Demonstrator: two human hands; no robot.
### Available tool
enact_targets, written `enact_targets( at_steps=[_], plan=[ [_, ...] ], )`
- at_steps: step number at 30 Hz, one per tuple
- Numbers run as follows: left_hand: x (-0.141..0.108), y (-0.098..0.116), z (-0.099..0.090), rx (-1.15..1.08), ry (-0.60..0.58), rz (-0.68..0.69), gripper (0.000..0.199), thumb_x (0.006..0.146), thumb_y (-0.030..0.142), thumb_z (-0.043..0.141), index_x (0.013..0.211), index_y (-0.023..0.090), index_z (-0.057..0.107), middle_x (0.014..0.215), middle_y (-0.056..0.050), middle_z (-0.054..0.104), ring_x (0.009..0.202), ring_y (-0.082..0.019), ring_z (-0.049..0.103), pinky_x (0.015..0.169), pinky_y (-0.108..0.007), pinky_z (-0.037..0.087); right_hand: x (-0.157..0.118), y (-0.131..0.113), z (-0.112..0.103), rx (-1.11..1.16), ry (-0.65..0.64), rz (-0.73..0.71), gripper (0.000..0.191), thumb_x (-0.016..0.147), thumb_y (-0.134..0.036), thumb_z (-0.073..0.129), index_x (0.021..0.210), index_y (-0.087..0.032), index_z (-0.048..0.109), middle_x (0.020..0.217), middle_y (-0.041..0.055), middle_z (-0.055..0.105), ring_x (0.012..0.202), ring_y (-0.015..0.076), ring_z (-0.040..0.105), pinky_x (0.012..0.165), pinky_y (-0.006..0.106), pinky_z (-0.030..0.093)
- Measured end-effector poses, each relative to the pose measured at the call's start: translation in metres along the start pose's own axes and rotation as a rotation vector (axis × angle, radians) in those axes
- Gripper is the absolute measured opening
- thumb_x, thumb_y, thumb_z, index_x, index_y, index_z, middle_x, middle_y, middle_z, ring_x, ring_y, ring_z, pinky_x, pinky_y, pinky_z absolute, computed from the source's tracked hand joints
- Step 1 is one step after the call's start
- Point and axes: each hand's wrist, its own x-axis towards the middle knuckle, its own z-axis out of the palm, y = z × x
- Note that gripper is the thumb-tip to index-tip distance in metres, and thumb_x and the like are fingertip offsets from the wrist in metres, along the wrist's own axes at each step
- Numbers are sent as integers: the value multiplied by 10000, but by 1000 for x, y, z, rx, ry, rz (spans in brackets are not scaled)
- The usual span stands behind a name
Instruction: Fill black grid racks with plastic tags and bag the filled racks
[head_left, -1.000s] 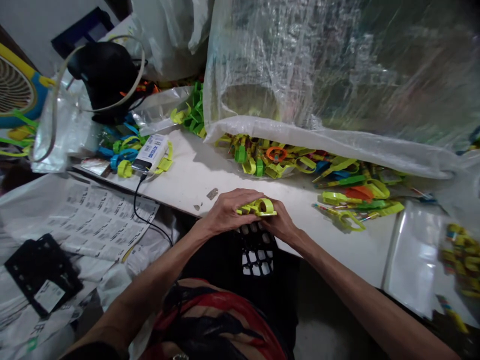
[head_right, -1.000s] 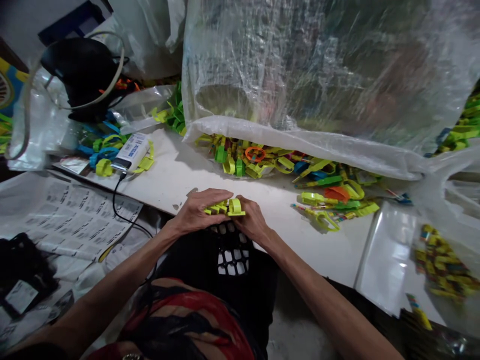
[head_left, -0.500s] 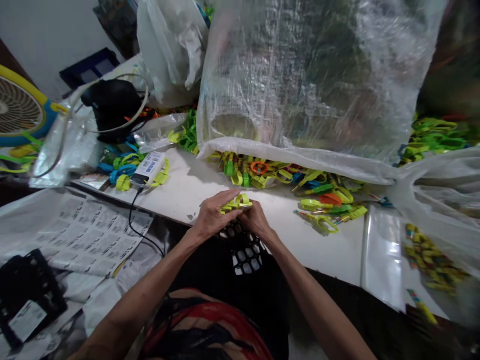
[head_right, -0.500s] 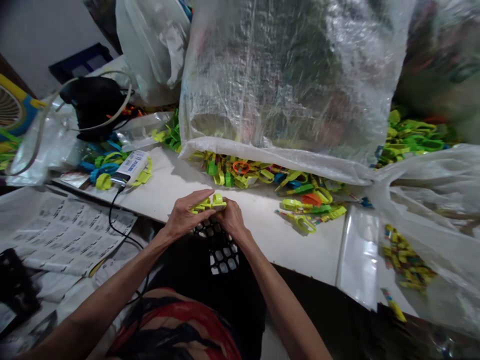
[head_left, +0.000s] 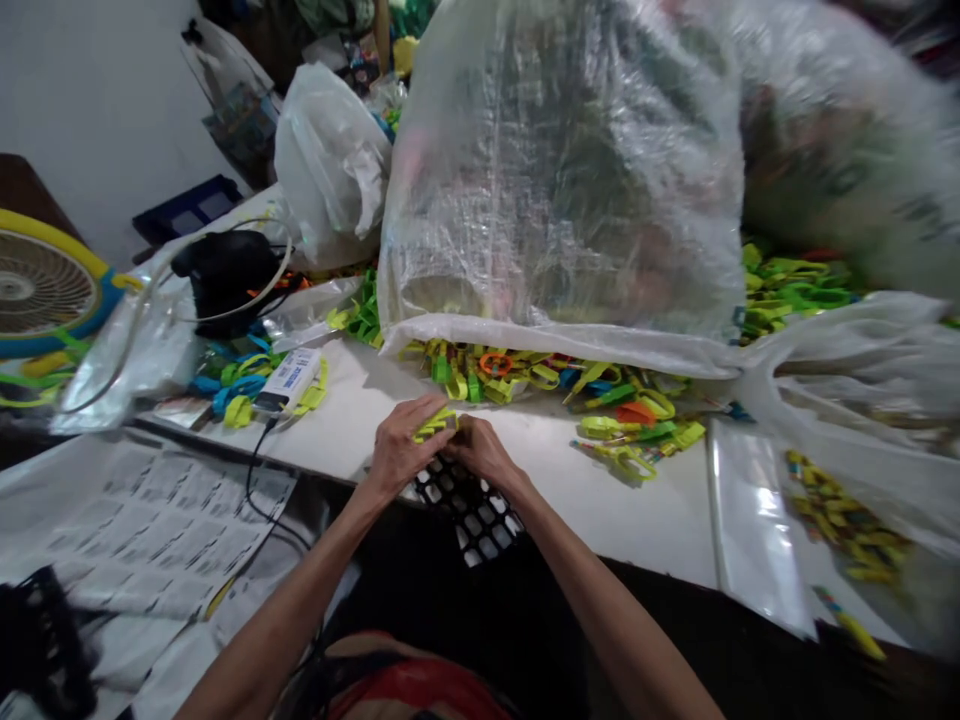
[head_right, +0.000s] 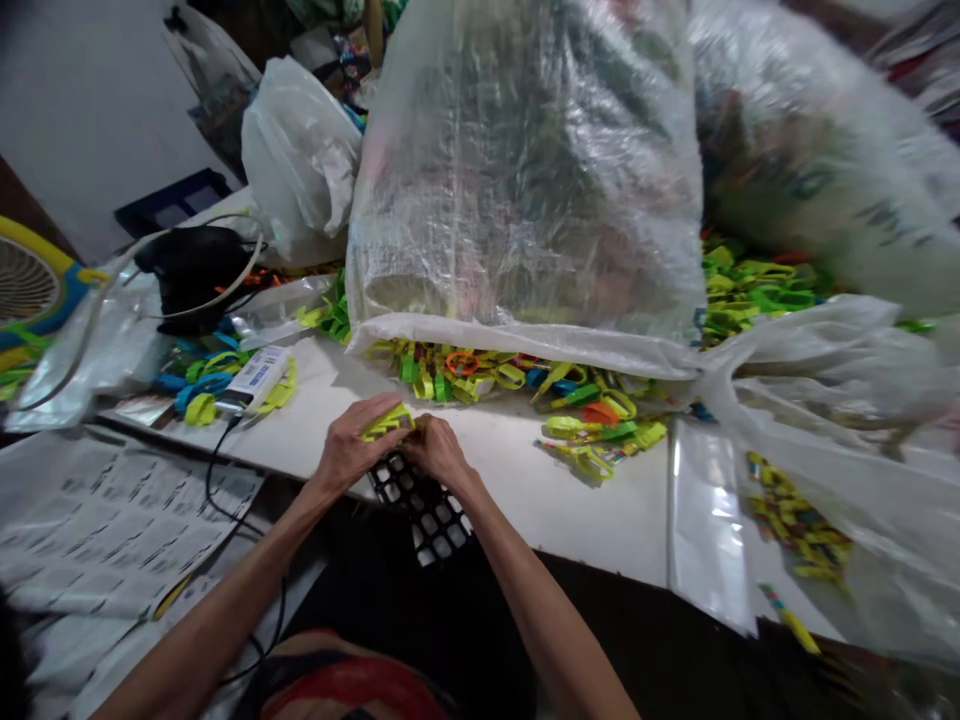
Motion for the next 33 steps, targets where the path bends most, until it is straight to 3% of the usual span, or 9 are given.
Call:
enact_targets(
  at_steps=[4,7,10,13,19,23,27,30,33],
  plan=[
    [-4,1,-12,34,-43,-30,545,789,344,670,1303,252,517,1356,-101,529,1195,-256,551,979,-406,497,-6,25,-50,-62,223,34,235,727,-139,564,934,-171,670,914,58,672,760,169,605,706,261,454],
    [-2,3,-15,56,-66,-10,560,790,355,662,1319,268,497,1394,-91,492,1205,-257,544,981,-403,495,-4,51,-93,-315,472,238,290,804,-169,509,1058,-175,648,1110,108,631,923,218,615,811,323,460],
    [6,8,-10,83,-136,34,542,805,330,641,1323,287,490,1367,-63,525,1158,-237,584,924,-356,535,7,66,-112,-485,382,405,360,823,-200,526,1176,-194,593,1224,123,585,1016,256,598,809,346,460],
    [11,10,-3,80,-169,70,454,846,299,588,1294,302,513,1245,-22,625,1079,-198,633,866,-308,562,12,68,-100,-540,243,384,410,827,-198,539,1236,-213,538,1250,105,576,1048,242,588,803,323,452],
    [-2,8,-4,106,-58,37,377,870,347,565,1236,256,553,1177,-51,657,1051,-204,644,872,-320,562,-35,72,-53,-567,371,396,302,884,-179,458,1154,-202,592,1128,87,623,896,181,613,704,264,421],
    [-4,10,-6,146,-65,0,369,875,375,553,1216,235,566,1182,-53,653,1064,-208,634,895,-329,551,-62,77,-41,-513,379,252,353,856,-138,480,1169,-239,607,1127,63,634,888,162,616,678,238,404],
    [-1,12,-3,168,-75,9,372,885,384,539,1225,235,552,1183,-53,650,1060,-204,633,889,-323,547,-44,83,-48,-233,520,285,195,845,-253,507,947,-181,656,978,75,675,794,176,632,702,273,441],
    [1,14,-1,213,-90,48,386,897,364,526,1256,222,519,1200,-70,639,1076,-207,623,879,-323,541,-14,90,-59,63,625,405,305,767,-376,575,965,-150,625,873,79,687,724,197,630,656,301,476],
    [1,21,-4,355,-60,113,391,902,332,524,1266,190,507,1207,-119,631,1048,-242,630,845,-373,533,-3,92,-64,241,607,404,400,689,-406,584,972,-126,625,764,62,680,632,196,605,578,304,480]
  ],
)
